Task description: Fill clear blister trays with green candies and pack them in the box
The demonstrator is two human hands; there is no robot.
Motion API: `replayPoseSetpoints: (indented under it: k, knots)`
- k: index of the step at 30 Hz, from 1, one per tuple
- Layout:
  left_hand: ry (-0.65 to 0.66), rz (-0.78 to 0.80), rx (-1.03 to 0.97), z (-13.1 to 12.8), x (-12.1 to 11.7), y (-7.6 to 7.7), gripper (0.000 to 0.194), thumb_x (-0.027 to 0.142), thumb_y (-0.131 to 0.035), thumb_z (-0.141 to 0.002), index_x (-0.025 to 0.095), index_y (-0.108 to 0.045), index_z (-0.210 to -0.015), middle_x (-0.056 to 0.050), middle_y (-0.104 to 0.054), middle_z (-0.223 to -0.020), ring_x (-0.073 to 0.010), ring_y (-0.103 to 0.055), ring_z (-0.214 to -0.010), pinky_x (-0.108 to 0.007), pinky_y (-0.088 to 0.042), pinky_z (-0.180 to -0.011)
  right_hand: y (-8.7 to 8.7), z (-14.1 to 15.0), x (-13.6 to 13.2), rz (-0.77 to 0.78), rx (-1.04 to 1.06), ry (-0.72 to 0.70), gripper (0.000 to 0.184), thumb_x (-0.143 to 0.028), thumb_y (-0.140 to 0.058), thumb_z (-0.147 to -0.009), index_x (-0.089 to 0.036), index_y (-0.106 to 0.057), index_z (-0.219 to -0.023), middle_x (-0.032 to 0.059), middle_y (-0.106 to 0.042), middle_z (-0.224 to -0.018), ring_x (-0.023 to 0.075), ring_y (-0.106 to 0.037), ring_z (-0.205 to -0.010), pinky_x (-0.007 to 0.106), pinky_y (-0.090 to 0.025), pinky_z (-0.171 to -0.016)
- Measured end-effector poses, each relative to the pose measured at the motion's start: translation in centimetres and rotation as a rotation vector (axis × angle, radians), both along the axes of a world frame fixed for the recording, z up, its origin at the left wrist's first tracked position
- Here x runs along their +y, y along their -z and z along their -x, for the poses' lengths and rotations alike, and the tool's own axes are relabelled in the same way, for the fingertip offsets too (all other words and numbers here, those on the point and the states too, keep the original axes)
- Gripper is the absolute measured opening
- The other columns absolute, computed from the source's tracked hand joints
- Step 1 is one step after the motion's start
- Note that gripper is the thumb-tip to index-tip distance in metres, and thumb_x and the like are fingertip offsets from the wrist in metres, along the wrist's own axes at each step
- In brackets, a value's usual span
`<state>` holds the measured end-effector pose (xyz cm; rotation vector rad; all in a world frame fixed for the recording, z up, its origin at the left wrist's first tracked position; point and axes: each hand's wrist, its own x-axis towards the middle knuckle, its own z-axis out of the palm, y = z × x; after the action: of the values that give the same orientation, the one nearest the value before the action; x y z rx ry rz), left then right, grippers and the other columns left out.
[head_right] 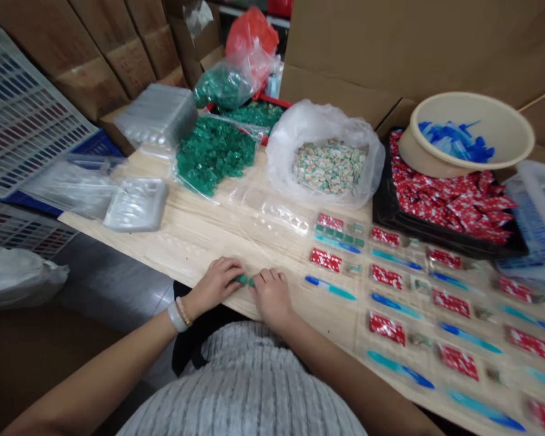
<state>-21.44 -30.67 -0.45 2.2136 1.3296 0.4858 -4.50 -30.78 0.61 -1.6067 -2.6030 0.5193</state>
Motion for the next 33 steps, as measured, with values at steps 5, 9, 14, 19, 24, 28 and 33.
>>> replayPoseSetpoints:
  k: [5,9,14,19,24,28,33]
  knots:
    - [-0.050,-0.070,-0.132,2.5,3.3,-2.5,0.042,0.034,-0.059,-0.072,0.020,-0.052,-0.110,-0.009,-0.050,-0.111,-0.0211,-0.044,-0.106,-0.036,-0.037,-0.090,-1.4,-2.3,1.9,-0.105,0.185,-0.047,0.033,-0.033,-0.056,-0.076,-0.016,-0.055,-0.104,0.0086,-0.059,-0.086,0.0225,-0.051,-0.081,0.035,-0.039,-0.071]
    - [-0.474,-0.207,-0.009,5.9,12.0,-5.0,0.027,0.028,-0.043,-0.082,0.015,-0.056,-0.102,-0.011,-0.055,-0.099,-0.0208,-0.049,-0.098,-0.035,-0.038,-0.087,-4.7,0.2,10.6,-0.291,0.339,-0.059,0.029,-0.033,-0.048,-0.081,-0.014,-0.055,-0.101,0.0094,-0.059,-0.085,0.0213,-0.052,-0.082,0.034,-0.040,-0.073]
    - [-0.646,-0.061,0.501,7.3,18.9,-4.2,0.027,0.026,-0.054,-0.073,0.008,-0.056,-0.093,-0.018,-0.054,-0.093,-0.0309,-0.052,-0.090,-0.041,-0.039,-0.075,-4.5,8.9,22.9,-0.100,0.302,-0.163,0.019,-0.017,-0.049,-0.079,-0.015,-0.060,-0.094,0.0054,-0.060,-0.081,0.0148,-0.054,-0.077,0.026,-0.041,-0.073]
    - [-0.631,-0.047,0.245,9.7,18.4,-1.8,0.027,0.020,-0.051,-0.072,0.015,-0.054,-0.099,-0.010,-0.055,-0.090,-0.0218,-0.055,-0.079,-0.033,-0.041,-0.069,-1.4,12.4,26.2,-0.002,0.368,-0.176,0.021,-0.013,-0.048,-0.076,-0.014,-0.061,-0.093,0.0063,-0.060,-0.082,0.0157,-0.054,-0.078,0.029,-0.041,-0.075]
    - [-0.666,0.070,-0.330,11.1,18.0,-1.9,0.024,0.019,-0.053,-0.070,0.015,-0.052,-0.093,-0.003,-0.057,-0.082,-0.0129,-0.053,-0.069,-0.025,-0.043,-0.064,-0.1,13.6,25.3,0.521,0.790,-0.066,0.024,-0.008,-0.048,-0.072,-0.017,-0.055,-0.093,-0.0004,-0.057,-0.073,0.0113,-0.056,-0.069,0.029,-0.045,-0.070]
    - [-0.705,0.106,-0.549,10.2,17.6,-2.2,0.027,0.019,-0.058,-0.065,0.015,-0.051,-0.091,-0.002,-0.055,-0.084,-0.0124,-0.052,-0.074,-0.025,-0.043,-0.067,-0.5,13.7,24.4,0.922,1.131,0.089,0.023,-0.015,-0.058,-0.066,-0.018,-0.052,-0.088,-0.0031,-0.055,-0.071,0.0088,-0.056,-0.062,0.026,-0.046,-0.061]
    - [-0.705,0.264,-0.825,8.8,17.8,-2.2,0.051,0.014,-0.063,-0.058,0.015,-0.049,-0.107,-0.002,-0.055,-0.087,-0.0119,-0.052,-0.077,-0.026,-0.043,-0.070,-1.2,12.9,24.0,0.893,1.217,0.189,0.022,-0.012,-0.061,-0.058,-0.017,-0.053,-0.078,-0.0044,-0.055,-0.068,0.0067,-0.053,-0.058,0.023,-0.046,-0.057]
